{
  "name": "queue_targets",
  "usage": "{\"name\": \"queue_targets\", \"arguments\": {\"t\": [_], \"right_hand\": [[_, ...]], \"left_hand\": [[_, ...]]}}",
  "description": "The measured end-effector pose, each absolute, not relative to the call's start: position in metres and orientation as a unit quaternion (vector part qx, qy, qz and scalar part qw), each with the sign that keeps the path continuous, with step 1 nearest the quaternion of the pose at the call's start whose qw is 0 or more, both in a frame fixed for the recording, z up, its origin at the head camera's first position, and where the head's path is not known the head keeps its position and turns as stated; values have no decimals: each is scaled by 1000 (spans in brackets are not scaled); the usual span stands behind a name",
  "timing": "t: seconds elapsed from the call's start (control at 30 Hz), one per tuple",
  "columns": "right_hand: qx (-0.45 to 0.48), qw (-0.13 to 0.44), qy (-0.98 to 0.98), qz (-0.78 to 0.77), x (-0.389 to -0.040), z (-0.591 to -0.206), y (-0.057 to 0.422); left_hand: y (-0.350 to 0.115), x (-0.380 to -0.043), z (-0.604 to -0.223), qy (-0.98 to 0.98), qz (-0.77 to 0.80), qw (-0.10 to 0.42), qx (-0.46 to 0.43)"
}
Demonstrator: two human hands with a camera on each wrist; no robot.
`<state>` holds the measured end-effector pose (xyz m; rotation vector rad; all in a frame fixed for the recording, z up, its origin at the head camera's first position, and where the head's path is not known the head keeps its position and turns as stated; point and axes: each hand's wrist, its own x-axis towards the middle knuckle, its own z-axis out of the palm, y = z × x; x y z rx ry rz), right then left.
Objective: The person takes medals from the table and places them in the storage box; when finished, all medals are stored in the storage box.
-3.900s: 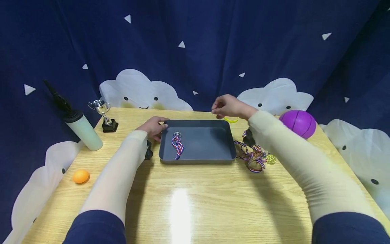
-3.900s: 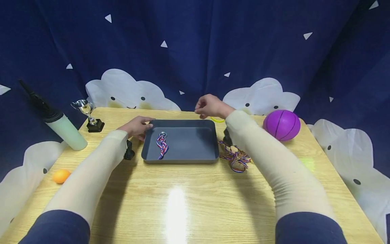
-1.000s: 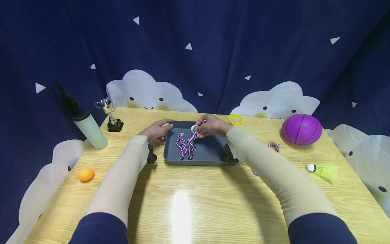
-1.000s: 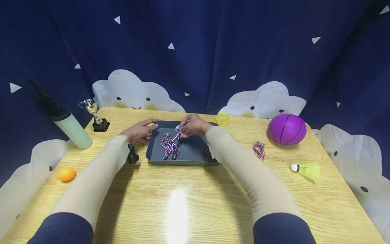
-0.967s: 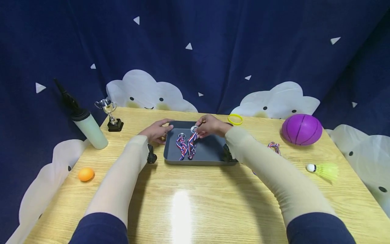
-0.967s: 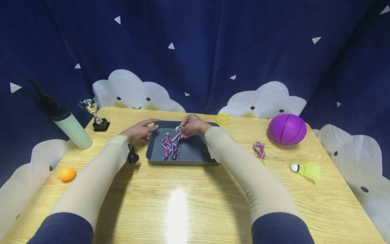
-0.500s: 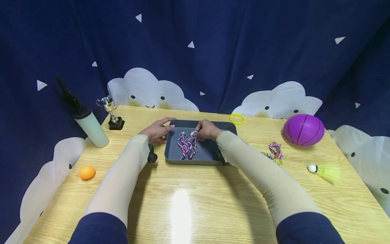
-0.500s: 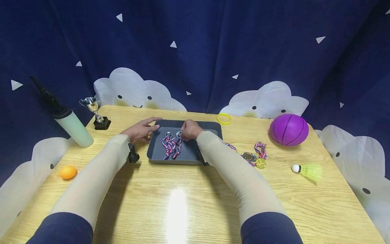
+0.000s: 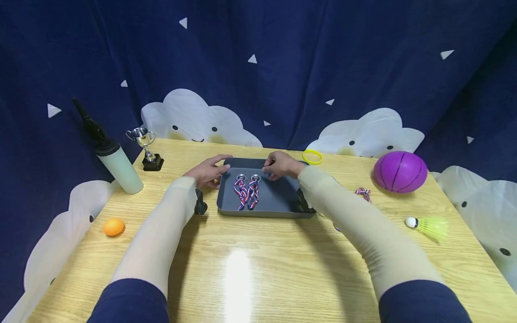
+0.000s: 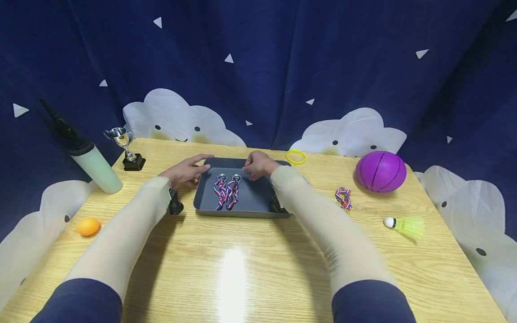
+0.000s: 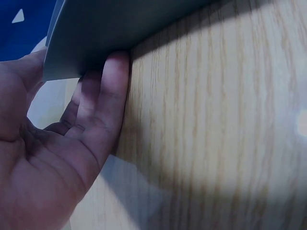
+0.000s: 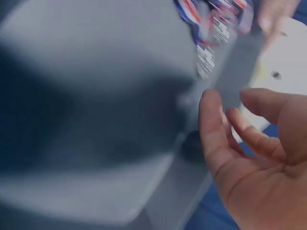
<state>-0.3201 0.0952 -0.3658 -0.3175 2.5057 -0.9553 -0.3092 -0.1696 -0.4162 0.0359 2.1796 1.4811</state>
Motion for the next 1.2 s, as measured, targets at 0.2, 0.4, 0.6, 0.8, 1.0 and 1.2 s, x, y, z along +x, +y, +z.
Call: {"name": "queue_targets", "arguments": {"t": [0.2, 0.4, 0.6, 0.8, 1.0, 1.2], "right_hand": [[-157, 194, 888, -387, -313, -329, 159], [-163, 198, 896, -363, -291, -325, 237], [-163, 226, 921, -272, -267, -344, 293], [-164, 247, 927, -232, -251, -363, 314], [-167, 223, 942, -189, -244, -375, 316], [-194, 172, 952, -165, -244, -382, 315]], "left_hand": [[-170, -310, -417, 806, 534, 254, 11], [-171, -310, -416, 814, 523, 253, 10], [-169, -309, -414, 816, 521, 251, 10], [-169, -309, -415, 816, 520, 250, 7], [-168, -311, -416, 811, 527, 255, 8], [-169, -309, -415, 813, 522, 258, 14]]}}
